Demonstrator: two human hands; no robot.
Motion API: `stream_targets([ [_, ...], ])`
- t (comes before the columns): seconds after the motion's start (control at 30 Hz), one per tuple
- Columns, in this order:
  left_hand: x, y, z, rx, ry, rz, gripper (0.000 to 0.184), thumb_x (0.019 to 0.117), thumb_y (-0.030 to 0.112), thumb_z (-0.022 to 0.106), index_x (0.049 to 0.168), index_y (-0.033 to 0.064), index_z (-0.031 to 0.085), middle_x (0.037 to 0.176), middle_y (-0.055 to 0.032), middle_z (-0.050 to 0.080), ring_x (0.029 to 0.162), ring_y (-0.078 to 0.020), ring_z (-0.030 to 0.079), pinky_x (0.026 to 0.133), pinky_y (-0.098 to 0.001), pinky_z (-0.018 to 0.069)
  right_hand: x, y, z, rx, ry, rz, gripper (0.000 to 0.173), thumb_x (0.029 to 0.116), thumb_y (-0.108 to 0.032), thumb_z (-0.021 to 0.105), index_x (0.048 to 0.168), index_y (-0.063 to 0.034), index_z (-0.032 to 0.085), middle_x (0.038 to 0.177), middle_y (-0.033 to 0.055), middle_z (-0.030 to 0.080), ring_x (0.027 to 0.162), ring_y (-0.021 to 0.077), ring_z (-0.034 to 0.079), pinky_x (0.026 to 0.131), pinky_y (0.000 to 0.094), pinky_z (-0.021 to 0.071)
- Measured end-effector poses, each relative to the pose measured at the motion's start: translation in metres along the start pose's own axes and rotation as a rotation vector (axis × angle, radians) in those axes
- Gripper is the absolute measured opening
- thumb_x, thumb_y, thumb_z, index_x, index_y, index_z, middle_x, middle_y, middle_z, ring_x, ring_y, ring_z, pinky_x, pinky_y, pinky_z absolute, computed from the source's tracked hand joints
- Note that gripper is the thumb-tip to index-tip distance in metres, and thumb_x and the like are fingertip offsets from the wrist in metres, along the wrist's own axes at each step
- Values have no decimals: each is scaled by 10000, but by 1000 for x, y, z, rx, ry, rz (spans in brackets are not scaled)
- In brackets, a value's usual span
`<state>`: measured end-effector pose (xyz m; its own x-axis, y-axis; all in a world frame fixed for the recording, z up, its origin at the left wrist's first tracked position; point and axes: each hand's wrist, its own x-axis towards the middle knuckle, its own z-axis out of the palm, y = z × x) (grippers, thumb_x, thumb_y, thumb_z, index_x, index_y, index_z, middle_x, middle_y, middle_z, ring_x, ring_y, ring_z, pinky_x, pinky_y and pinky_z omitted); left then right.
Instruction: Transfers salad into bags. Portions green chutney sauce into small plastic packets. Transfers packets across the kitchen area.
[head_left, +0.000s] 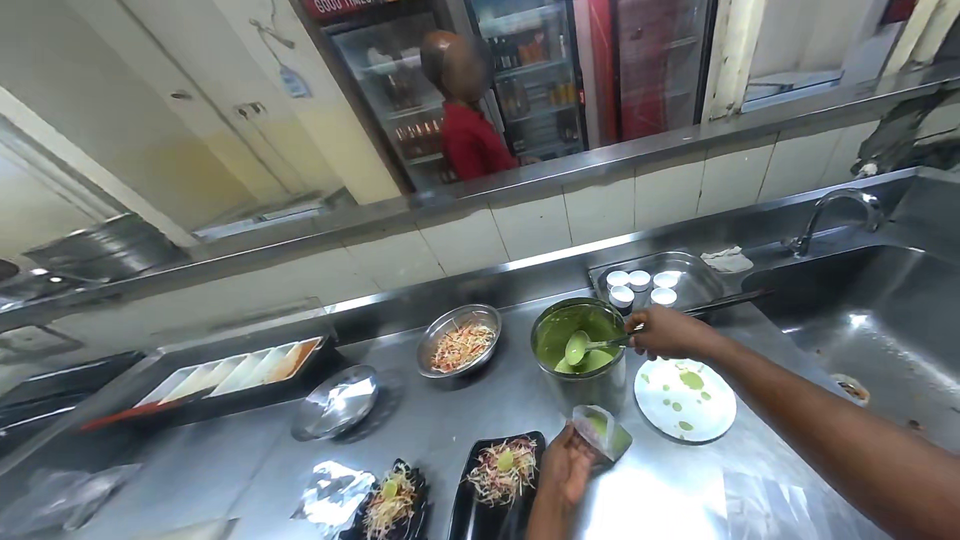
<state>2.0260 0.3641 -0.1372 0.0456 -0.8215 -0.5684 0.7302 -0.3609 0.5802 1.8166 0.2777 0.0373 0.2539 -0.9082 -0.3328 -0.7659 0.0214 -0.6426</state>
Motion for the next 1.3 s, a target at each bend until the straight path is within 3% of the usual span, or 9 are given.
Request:
stream_targets([
  [0.1,-2,2,-4,43,7,-15,273,1121,200,348,1157,-5,524,894,-110,646,756,-188,679,720,-335,599,10,-9,-4,-18,-38,27,213,1037,-102,563,1217,-20,643,871,101,676,677,149,627,674,323,531],
  [0.27,-5,4,-6,170,-26,-11,194,1097,105,385,1214,10,506,923,-114,625,763,-210,663,704,-374,590,29,-16,5,-143,-24,15,216,1009,-80,572,1193,0,651,893,148,688,731,234,665,738,422,554],
  [0.4,0,6,-10,260,-11,1,203,1095,116,410,1229,8,518,971,-125,633,816,-211,664,730,-373,583,39,-16,9,-127,-7,60,180,986,-73,576,1132,-4,654,870,140,684,720,227,667,716,418,558],
  [0.53,3,7,-16,302,26,3,286,1111,181,410,1297,-12,512,1032,-151,633,840,-218,662,736,-363,574,41,-9,6,-129,-19,91,227,1027,-163,571,1174,-3,637,889,142,672,713,211,666,712,392,567],
  [0.87,2,6,-16,416,90,-5,336,1112,287,430,1186,-13,561,936,-124,627,790,-198,652,699,-337,568,7,-2,-10,-102,67,94,480,1046,-480,539,1167,-30,653,880,143,667,711,231,660,715,415,562],
  [0.97,-2,7,-20,487,144,91,295,1114,268,429,1169,6,551,858,-69,561,698,-156,591,643,-303,535,-17,16,-19,-5,176,29,454,1046,-465,550,1205,-58,672,959,156,692,768,269,667,755,483,551],
  [1.07,-23,-7,-29,699,193,383,296,1099,195,458,1210,-64,550,852,-80,530,670,-129,542,629,-289,501,-60,69,-14,172,322,17,381,1060,-390,557,1243,-73,662,1036,139,713,830,258,694,763,480,569],
  [1.17,-62,-42,-32,1008,-47,526,279,1048,110,489,1158,-127,587,894,-155,611,722,-166,585,701,-354,528,-101,153,20,173,337,182,345,1040,-288,614,1263,-26,650,1007,171,688,857,297,667,801,506,551],
  [1.3,-87,-94,-17,1349,-647,264,304,1026,137,570,1239,-76,615,1096,-218,665,950,-277,679,881,-430,569,-138,234,85,11,90,411,568,973,-304,701,1417,18,551,1391,279,560,1299,441,527,1093,595,399],
])
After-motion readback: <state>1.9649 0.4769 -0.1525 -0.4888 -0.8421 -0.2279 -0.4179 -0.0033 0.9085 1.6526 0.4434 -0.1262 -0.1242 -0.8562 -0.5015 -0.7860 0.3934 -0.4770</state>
